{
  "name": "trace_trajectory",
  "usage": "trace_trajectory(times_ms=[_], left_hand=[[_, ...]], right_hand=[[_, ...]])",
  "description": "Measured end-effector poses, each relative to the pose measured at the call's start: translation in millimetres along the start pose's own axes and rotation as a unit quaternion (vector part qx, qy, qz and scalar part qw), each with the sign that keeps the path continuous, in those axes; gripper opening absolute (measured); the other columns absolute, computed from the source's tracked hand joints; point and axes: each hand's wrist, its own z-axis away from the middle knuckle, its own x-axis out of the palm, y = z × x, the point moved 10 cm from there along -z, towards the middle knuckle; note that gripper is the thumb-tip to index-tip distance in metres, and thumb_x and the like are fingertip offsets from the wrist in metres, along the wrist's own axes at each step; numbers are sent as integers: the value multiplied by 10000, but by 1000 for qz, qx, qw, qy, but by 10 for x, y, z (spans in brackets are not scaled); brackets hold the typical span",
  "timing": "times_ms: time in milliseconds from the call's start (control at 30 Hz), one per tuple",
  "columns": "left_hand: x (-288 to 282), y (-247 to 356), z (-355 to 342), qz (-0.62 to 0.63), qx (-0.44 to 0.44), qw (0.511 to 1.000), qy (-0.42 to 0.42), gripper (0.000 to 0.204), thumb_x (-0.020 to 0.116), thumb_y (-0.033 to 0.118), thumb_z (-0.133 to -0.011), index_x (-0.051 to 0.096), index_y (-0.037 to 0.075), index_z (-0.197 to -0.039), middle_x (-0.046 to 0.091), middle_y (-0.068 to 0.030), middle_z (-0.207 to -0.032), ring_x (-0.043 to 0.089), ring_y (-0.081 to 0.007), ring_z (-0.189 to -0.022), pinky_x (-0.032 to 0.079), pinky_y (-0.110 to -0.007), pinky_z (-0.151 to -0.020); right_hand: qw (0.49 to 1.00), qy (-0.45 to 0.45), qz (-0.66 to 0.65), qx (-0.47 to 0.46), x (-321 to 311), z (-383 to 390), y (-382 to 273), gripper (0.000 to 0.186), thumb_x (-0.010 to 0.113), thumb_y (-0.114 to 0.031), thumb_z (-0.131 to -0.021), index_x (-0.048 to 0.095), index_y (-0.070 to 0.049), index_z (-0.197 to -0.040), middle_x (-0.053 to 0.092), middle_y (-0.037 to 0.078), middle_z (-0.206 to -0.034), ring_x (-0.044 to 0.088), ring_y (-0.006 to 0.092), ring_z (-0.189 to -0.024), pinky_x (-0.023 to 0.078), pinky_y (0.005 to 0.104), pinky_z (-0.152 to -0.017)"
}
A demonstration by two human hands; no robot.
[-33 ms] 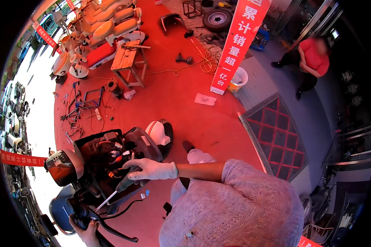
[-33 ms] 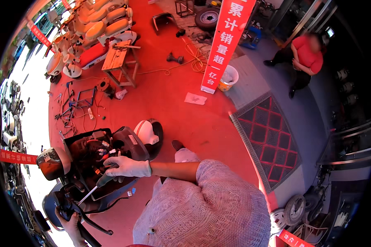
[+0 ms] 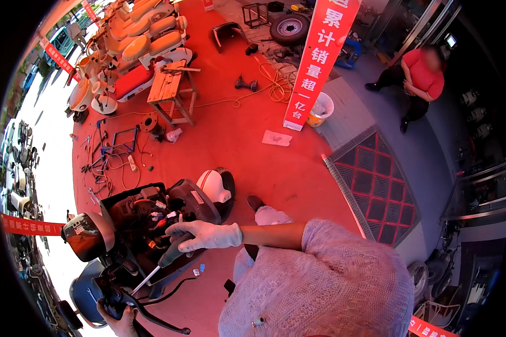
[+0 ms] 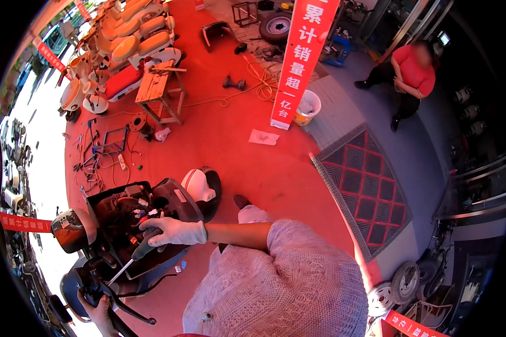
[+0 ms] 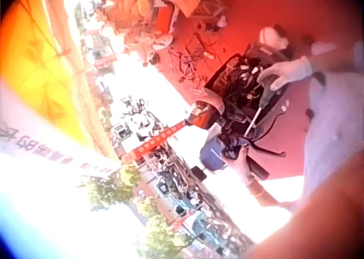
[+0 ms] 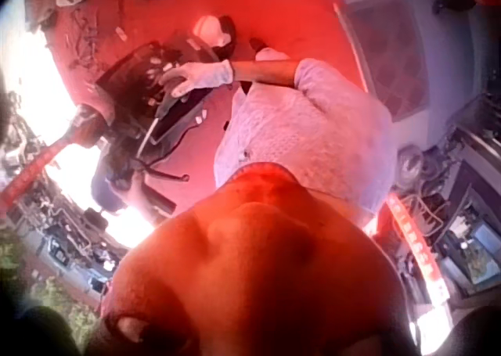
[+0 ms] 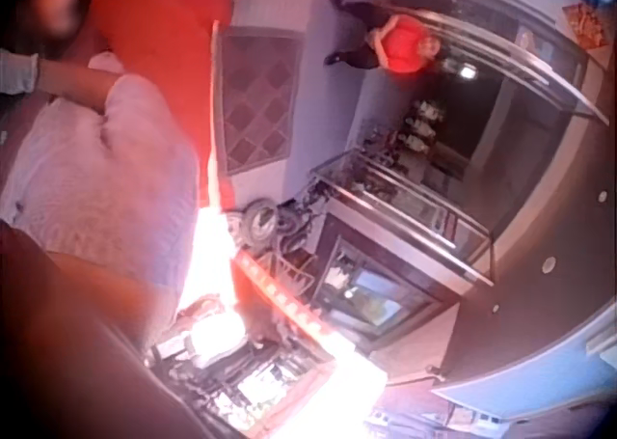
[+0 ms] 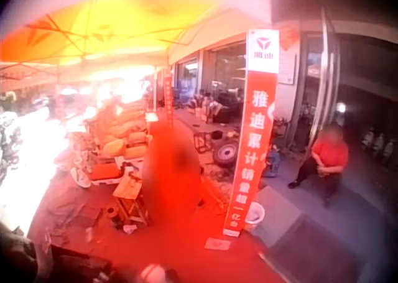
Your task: The person uses a screwdriver to tighten screws on the handlebar assembly of a scooter. They manipulate the handlebar grip and brake lever while working on the vehicle's controls.
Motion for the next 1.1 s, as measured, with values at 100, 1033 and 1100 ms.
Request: trace_trajectory(times_ms=[100, 1033, 1100], left_hand=[[-418, -535, -267, -23, 36, 999, -33, 865, 746, 61, -675, 294, 61, -1412, 554, -128, -1146, 586, -205, -984, 514, -290, -806], [89, 155, 27, -38, 9, 999, -12, 966, 767, -67, -646, 218, -25, -1441, 437, -209, -1349, 498, -299, -1189, 495, -395, -948], [47, 178, 38, -82, 32, 996, -11, 934, 735, -94, -666, 221, -18, -1441, 449, -206, -1338, 499, -298, -1188, 476, -404, -968]], right_hand=[[1000, -5, -17, 3, 54, -52, 49, 328, 469, -238, -1002, 514, 1, -1222, 645, 108, -915, 612, 130, -630, 505, 250, -501], [999, -1, -35, 27, -42, -112, 108, 363, 483, -258, -995, 497, 10, -1238, 657, 92, -893, 596, 142, -530, 474, 248, -426], [995, 1, -42, 95, 14, -107, 168, 362, 463, -292, -1000, 524, 5, -1198, 651, 84, -840, 570, 138, -473, 448, 239, -391]])
